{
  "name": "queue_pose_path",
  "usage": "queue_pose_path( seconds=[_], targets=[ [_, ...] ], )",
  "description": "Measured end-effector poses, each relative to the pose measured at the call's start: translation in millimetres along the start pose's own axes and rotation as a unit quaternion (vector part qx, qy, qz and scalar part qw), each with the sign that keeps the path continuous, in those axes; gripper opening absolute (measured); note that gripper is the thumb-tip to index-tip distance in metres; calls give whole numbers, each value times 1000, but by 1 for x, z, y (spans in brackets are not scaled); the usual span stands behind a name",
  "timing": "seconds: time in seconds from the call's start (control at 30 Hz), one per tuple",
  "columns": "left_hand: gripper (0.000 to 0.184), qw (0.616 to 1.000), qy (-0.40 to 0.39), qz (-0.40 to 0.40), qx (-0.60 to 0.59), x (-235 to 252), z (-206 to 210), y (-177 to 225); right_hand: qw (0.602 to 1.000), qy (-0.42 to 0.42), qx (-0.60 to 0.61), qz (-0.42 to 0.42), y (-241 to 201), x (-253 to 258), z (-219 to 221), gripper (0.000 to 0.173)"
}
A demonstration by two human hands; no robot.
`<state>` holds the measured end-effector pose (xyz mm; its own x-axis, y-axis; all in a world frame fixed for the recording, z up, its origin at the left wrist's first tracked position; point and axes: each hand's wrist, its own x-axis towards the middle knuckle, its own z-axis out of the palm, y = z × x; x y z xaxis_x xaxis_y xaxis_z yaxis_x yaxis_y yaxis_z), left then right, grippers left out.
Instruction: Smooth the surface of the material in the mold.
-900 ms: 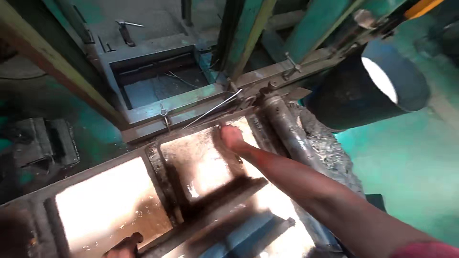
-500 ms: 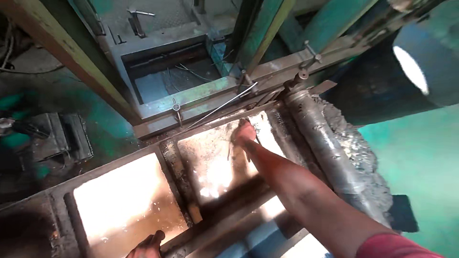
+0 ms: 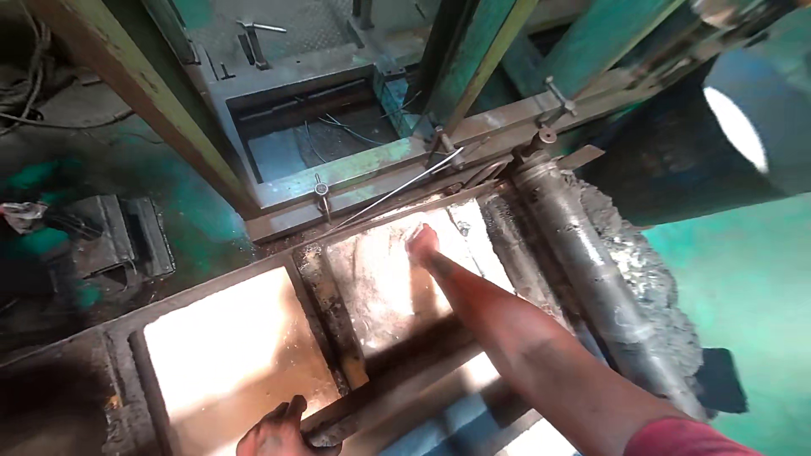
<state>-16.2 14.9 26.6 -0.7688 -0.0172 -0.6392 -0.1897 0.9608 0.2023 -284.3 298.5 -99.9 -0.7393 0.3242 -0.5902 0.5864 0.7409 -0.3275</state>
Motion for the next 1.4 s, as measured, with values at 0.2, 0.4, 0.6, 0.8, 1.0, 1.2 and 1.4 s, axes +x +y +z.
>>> queue_pose_path(
  seconds=[0.2,0.4,0.6,0.8,1.0,1.2,1.4],
  targets=[
    [70,1000,-11,-5,1,1,-2,1,995,-17,76,-69,12,12,27,34],
    [70,1000,-3,0,0,-1,-1,1,978,-100,182,-25,-24,-45,64,38],
    [70,1000,-12,-1,17,3,-1,1,951,-173,247,-63,-7,-69,67,38],
    [71,996,-69,-41,25,7,-8,6,970,-182,111,-120,-2,-40,69,38],
    [70,998,-48,-37,27,7,-2,5,948,-145,282,-11,-24,-55,55,40],
    [67,1000,-2,-11,23,4,4,2,943,-158,290,-30,-21,-45,18,57],
    [65,1000,20,8,14,2,5,3,928,-141,345,-13,-9,-48,-43,49]
  ],
)
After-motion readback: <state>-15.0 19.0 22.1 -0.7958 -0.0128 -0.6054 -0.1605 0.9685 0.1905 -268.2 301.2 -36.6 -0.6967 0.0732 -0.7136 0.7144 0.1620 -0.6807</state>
